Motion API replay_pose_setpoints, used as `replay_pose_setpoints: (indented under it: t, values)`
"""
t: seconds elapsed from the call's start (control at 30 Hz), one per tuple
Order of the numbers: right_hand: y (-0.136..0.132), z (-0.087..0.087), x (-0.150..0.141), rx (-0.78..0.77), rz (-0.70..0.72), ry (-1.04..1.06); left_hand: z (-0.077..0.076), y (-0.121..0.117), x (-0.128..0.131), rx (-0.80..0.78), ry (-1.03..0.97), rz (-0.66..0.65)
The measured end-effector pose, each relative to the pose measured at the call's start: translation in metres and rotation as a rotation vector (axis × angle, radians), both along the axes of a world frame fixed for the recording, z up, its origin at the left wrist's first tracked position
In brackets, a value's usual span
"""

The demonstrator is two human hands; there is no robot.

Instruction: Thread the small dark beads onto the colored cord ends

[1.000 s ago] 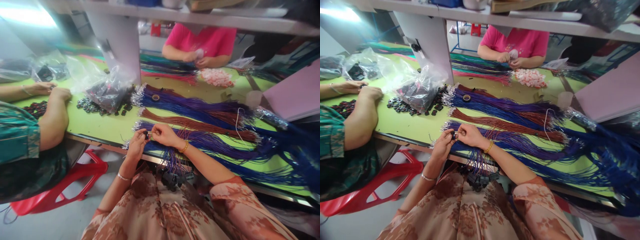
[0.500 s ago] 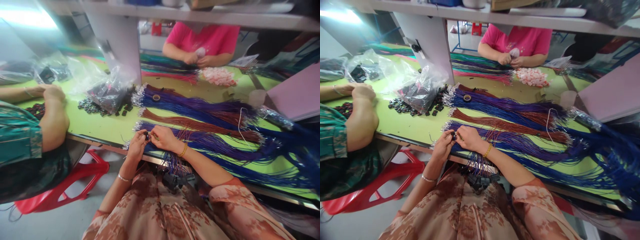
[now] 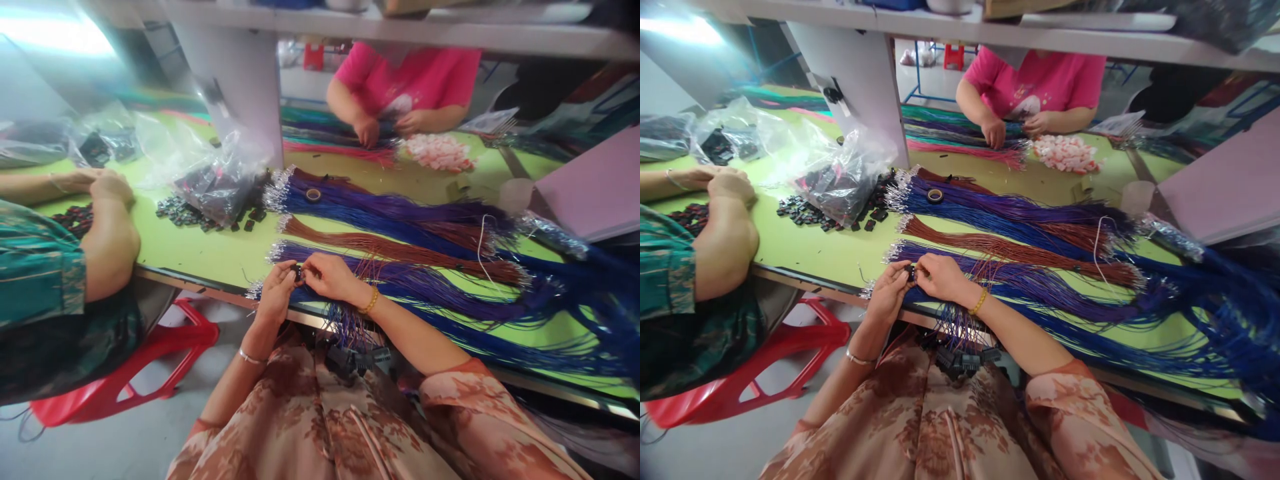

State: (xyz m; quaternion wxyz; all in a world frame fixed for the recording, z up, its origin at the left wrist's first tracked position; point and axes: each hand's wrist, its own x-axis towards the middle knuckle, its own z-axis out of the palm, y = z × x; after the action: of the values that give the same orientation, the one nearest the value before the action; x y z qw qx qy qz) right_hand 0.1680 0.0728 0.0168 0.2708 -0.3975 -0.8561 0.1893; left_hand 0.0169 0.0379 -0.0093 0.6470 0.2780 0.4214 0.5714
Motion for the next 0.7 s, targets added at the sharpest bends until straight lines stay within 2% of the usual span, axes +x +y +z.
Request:
replay_pose_setpoints:
  t: [0.13,0.2,0.27,0.33,0.37,0.4,0.47,0.53,0.57,0.6,0.63,0.7]
  values:
    - [-0.004,0.000,-0.001,0.017,-0.041,-0.021,-0.002,0.001,-0.001,0.017,0.051,-0.011]
    - [-0.002,0.005,0.003,-0.037,-0.016,0.008,0.000,-0.004,0.000,0.065,0.152,-0.006]
    - [0.003,0.017,0.012,-0.155,0.041,0.076,0.006,-0.018,0.005,0.210,0.369,0.063]
    - [0.010,0.030,0.020,-0.262,0.064,0.153,0.013,-0.039,0.016,0.508,0.650,0.128]
    - [0.013,0.035,0.022,-0.285,0.052,0.167,0.016,-0.050,0.023,0.718,0.761,0.080]
    - [0.015,0.039,0.022,-0.298,0.046,0.152,0.018,-0.061,0.032,0.937,0.840,-0.049]
    - [0.014,0.037,0.015,-0.300,0.067,0.050,0.020,-0.078,0.049,1.282,0.973,-0.425]
    - [0.007,0.027,0.002,-0.273,0.088,-0.097,0.019,-0.089,0.064,1.433,1.043,-0.717]
    - [0.002,0.019,-0.005,-0.244,0.064,-0.154,0.018,-0.091,0.067,1.457,1.044,-0.785]
    - [-0.002,0.012,-0.011,-0.216,0.016,-0.196,0.018,-0.091,0.068,1.465,1.016,-0.799]
    - [-0.006,0.005,-0.015,-0.201,-0.018,-0.221,0.018,-0.087,0.064,1.444,0.979,-0.748]
    - [-0.010,-0.004,-0.020,-0.215,-0.048,-0.239,0.022,-0.070,0.045,1.329,0.929,-0.542]
